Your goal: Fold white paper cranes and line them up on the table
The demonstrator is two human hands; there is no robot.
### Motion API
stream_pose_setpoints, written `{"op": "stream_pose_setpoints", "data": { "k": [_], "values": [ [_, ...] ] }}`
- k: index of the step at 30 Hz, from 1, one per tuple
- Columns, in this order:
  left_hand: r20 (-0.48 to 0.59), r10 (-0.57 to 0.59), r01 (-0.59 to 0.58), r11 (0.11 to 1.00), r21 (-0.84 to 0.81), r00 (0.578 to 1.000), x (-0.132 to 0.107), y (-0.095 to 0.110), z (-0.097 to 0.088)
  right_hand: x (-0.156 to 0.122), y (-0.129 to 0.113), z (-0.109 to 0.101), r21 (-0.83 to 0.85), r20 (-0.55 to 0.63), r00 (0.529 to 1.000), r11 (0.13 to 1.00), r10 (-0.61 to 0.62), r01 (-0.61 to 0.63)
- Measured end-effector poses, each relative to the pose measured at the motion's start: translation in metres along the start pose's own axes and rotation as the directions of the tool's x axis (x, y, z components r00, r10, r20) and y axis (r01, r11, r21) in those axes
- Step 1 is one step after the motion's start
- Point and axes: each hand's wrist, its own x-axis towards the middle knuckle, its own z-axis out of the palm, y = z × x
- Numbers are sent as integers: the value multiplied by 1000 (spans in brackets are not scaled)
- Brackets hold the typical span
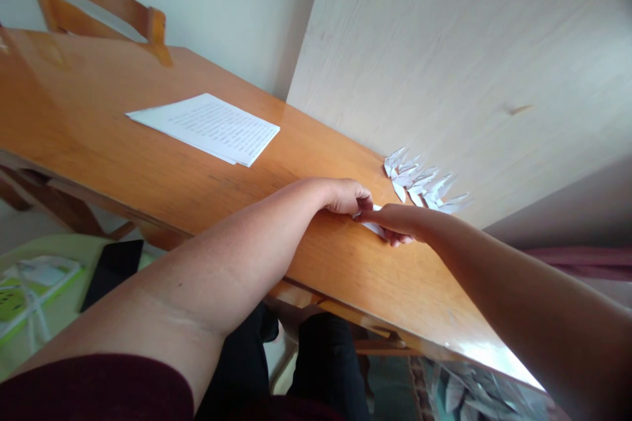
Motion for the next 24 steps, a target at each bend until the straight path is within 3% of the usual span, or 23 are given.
{"op": "stream_pose_setpoints", "data": {
  "k": [9, 24],
  "values": [
    [-1, 3, -3, 1000, 0, 1000, 1, -1, 0, -6, -6, -1, -15, -6, 1000, 1000, 3, -4],
    [-27, 30, -30, 999, -28, 999, 1, -3, 5, 13, 15, 2, 66, 14, 994, 992, -109, 108]
  ]
}}
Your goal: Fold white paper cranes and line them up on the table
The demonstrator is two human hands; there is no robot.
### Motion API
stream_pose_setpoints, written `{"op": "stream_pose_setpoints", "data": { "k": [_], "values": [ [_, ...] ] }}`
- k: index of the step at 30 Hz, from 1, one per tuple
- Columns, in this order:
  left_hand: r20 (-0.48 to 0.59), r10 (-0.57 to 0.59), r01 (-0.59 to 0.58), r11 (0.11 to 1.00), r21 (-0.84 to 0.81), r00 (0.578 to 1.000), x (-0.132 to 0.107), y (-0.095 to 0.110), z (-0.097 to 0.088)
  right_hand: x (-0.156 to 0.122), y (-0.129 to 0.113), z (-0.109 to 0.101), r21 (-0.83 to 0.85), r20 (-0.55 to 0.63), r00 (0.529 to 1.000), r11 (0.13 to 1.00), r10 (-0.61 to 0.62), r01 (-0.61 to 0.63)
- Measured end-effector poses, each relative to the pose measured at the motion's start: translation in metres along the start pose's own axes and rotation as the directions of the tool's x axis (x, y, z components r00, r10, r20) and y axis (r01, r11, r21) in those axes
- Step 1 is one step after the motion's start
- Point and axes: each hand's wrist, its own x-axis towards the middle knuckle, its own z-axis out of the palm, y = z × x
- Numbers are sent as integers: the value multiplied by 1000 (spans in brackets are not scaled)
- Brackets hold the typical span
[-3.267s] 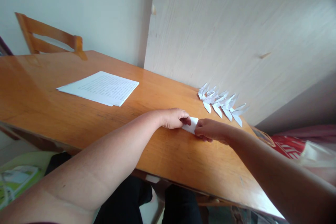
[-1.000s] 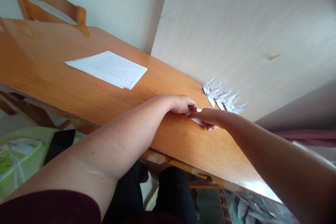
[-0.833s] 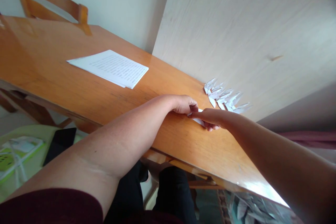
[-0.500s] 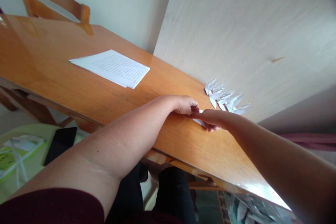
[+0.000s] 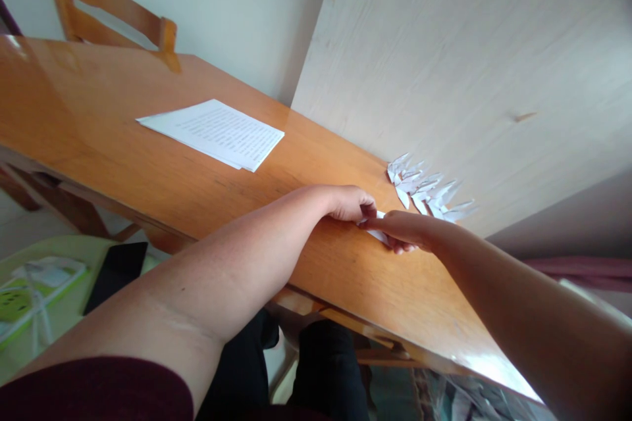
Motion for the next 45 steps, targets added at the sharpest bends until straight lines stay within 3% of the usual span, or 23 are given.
{"op": "stream_pose_setpoints", "data": {
  "k": [12, 24, 45],
  "values": [
    [-25, 40, -37, 994, 105, 999, -1, -1, 4, 8, 16, -2, 124, 27, 997, 990, -71, 67],
    [5, 93, -91, 968, 235, 996, -1, -3, 3, 4, 26, -2, 105, -14, 999, 993, -50, 51],
    [-15, 152, -141, 950, 280, 988, -3, -5, 3, -9, 53, -1, 247, 48, 997, 968, -62, 48]
  ]
}}
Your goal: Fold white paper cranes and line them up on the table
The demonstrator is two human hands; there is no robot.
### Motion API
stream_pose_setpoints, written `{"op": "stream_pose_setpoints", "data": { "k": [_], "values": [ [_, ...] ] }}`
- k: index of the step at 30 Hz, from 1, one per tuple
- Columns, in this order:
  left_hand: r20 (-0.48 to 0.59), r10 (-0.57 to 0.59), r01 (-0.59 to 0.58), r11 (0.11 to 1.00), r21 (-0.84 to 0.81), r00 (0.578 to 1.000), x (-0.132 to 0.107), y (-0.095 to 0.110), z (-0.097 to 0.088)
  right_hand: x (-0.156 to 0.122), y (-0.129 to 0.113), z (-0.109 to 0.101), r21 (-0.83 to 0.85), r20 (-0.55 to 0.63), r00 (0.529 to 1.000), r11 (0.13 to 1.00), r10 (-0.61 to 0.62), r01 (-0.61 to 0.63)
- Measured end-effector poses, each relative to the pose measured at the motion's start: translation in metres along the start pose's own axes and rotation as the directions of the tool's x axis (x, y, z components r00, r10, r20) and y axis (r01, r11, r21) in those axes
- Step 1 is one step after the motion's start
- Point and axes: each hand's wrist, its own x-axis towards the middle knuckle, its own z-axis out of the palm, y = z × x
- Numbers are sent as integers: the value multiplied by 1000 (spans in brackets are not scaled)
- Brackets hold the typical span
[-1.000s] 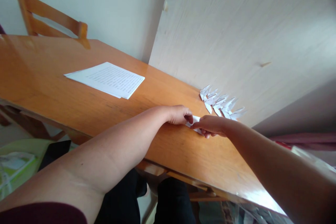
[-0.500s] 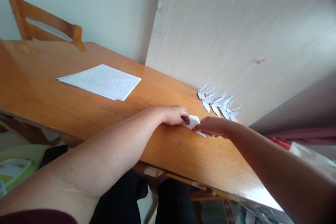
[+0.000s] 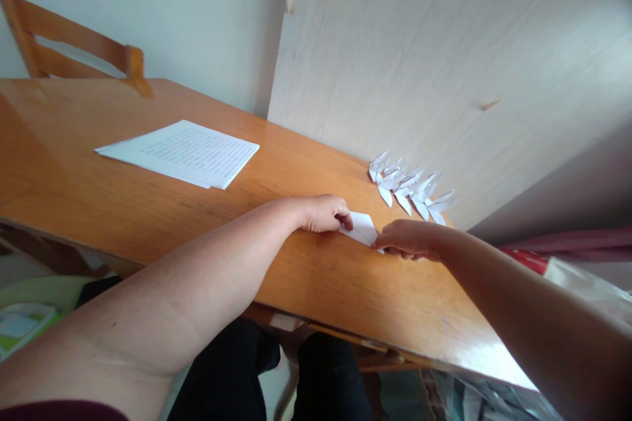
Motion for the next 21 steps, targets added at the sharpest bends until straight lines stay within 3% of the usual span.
{"op": "stream_pose_setpoints", "data": {
  "k": [21],
  "values": [
    [2, 15, -15, 1000, 6, 1000, -4, -1, -2, 5, 29, -3, 148, 40, 991, 982, -129, 122]
  ]
}}
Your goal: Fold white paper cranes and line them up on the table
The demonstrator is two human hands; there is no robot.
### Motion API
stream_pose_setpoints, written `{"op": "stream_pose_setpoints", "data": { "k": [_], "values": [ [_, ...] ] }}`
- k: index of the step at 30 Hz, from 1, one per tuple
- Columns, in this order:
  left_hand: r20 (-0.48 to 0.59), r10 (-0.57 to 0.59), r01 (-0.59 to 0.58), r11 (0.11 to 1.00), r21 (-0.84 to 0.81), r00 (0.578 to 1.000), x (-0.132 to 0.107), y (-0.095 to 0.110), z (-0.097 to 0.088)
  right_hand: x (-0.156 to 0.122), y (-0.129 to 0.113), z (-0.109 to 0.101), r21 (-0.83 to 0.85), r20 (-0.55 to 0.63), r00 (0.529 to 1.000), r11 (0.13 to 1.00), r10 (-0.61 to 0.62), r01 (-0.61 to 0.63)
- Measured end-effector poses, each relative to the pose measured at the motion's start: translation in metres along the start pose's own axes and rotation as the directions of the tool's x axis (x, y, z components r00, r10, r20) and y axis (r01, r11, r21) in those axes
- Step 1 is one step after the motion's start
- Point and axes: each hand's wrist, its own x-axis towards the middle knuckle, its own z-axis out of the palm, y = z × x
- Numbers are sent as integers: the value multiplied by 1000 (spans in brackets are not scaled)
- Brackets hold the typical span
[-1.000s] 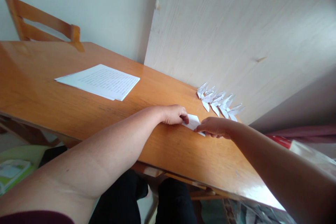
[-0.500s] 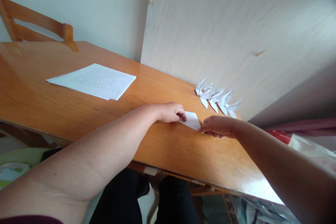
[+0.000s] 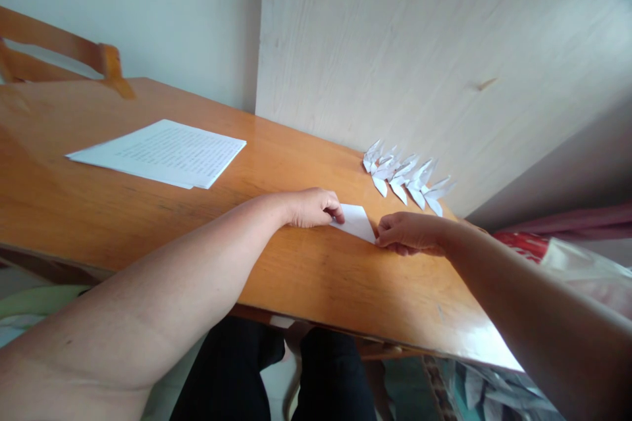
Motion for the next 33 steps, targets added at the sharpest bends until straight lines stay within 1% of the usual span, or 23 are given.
{"op": "stream_pose_setpoints", "data": {
  "k": [6, 9, 13, 16, 19, 26, 29, 33],
  "values": [
    [-1, -17, 17, 1000, -25, 1000, -1, -1, 0, 1, 2, 0, 74, -10, 1000, 997, -18, 18],
    [-17, -8, 8, 999, -34, 1000, -1, 1, 0, -1, 5, 2, 138, -20, 998, 989, -57, 59],
    [-52, -9, 7, 1000, -21, 999, -3, 7, 2, -5, 11, 6, 234, -65, 991, 964, -115, 127],
    [-72, -21, 24, 999, 36, 997, -5, 13, 4, -4, 18, 8, 297, -102, 985, 940, -141, 166],
    [-89, -10, 18, 996, 90, 996, -7, 18, 5, -1, 24, 11, 347, -131, 979, 917, -158, 194],
    [-125, 63, -31, 969, 247, 990, -10, 20, 3, -7, 27, 18, 422, -190, 961, 867, -200, 264],
    [-148, 46, -1, 955, 295, 988, -10, 20, 2, -10, 25, 20, 425, -188, 960, 864, -208, 270],
    [-160, 16, 35, 949, 314, 987, -10, 20, 3, -11, 21, 20, 362, -145, 961, 891, -235, 273]
  ]
}}
